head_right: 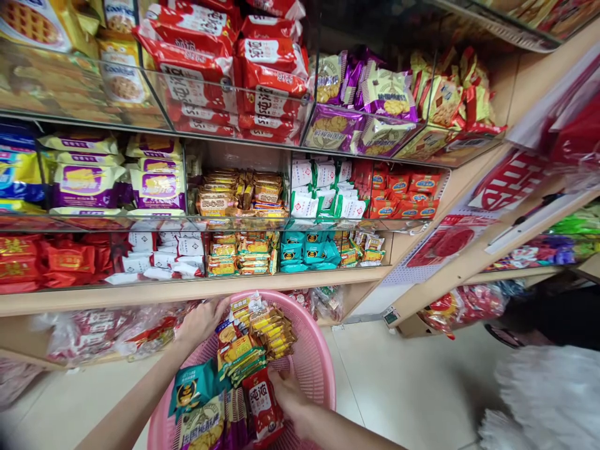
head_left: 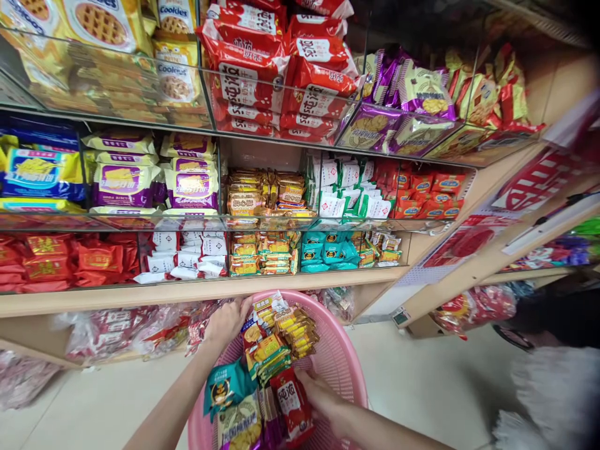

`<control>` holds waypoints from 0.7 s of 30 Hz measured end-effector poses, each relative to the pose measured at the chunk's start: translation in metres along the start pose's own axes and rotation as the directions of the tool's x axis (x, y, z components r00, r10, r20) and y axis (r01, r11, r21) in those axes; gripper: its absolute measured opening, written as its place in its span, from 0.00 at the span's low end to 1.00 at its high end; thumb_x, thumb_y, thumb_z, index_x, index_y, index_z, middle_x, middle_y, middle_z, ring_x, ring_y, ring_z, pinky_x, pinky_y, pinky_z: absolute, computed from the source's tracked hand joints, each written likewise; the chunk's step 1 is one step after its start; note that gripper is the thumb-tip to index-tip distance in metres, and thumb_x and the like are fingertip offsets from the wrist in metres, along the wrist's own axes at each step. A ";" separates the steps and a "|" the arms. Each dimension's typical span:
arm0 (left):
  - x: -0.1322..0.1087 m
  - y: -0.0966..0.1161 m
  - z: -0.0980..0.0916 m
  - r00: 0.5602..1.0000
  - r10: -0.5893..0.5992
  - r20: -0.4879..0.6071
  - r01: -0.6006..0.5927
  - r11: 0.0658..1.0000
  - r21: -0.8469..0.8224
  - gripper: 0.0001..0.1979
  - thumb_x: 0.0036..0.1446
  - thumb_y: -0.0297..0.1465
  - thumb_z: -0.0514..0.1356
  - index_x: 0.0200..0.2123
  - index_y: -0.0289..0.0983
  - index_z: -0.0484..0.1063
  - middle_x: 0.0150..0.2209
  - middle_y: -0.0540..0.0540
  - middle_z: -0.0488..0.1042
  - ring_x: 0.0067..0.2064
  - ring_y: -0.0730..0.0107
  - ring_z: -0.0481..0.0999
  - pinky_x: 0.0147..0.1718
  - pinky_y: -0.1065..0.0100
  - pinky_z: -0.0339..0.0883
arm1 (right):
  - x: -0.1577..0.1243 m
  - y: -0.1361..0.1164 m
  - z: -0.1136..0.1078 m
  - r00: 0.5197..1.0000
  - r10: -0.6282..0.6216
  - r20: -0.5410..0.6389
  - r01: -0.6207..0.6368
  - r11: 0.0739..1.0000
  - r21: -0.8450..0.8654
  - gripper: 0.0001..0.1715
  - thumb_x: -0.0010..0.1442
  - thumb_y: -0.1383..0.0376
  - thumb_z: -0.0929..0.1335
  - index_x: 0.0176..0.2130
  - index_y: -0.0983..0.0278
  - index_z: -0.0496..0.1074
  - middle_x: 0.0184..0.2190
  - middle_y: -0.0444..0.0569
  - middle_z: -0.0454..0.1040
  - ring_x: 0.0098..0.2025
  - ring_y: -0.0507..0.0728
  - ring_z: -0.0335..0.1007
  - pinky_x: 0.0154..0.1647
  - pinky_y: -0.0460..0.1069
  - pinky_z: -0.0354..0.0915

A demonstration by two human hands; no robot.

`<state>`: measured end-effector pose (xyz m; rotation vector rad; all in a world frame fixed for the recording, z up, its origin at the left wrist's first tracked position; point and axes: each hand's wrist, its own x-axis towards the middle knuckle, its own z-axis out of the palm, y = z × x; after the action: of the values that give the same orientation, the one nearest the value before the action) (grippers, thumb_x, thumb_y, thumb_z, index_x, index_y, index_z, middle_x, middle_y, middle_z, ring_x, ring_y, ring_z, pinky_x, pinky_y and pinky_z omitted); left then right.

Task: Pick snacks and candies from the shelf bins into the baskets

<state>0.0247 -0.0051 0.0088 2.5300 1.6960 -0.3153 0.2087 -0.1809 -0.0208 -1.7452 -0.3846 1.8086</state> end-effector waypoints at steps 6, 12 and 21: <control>0.000 -0.005 0.008 0.991 0.128 -0.047 -0.121 0.985 0.126 0.25 0.64 0.28 0.39 0.63 0.42 0.52 0.45 0.34 0.72 0.40 0.56 0.77 0.34 0.60 0.71 | 0.001 0.009 -0.002 0.994 -0.102 0.027 0.104 0.987 -0.122 0.35 0.50 0.41 0.65 0.46 0.64 0.66 0.43 0.53 0.75 0.46 0.59 0.72 0.42 0.51 0.66; 0.002 -0.003 0.004 1.000 0.011 -0.007 -0.012 0.999 -0.036 0.23 0.64 0.34 0.42 0.59 0.34 0.59 0.44 0.32 0.72 0.42 0.57 0.76 0.39 0.61 0.70 | 0.011 0.013 0.000 0.986 -0.161 0.042 0.166 0.962 -0.218 0.32 0.50 0.43 0.66 0.45 0.63 0.69 0.42 0.51 0.75 0.46 0.58 0.71 0.43 0.49 0.65; -0.001 -0.006 0.012 0.989 0.127 -0.074 -0.113 0.978 0.178 0.29 0.60 0.21 0.39 0.63 0.43 0.52 0.46 0.34 0.72 0.41 0.55 0.76 0.34 0.59 0.72 | -0.008 -0.030 -0.004 0.946 -0.270 0.181 0.324 0.732 -0.600 0.19 0.52 0.50 0.68 0.44 0.50 0.73 0.40 0.43 0.76 0.52 0.63 0.68 0.48 0.54 0.67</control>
<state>0.0170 -0.0056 -0.0028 2.7952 1.5986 -0.3664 0.2184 -0.1630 0.0030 -1.8738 -1.3573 1.6108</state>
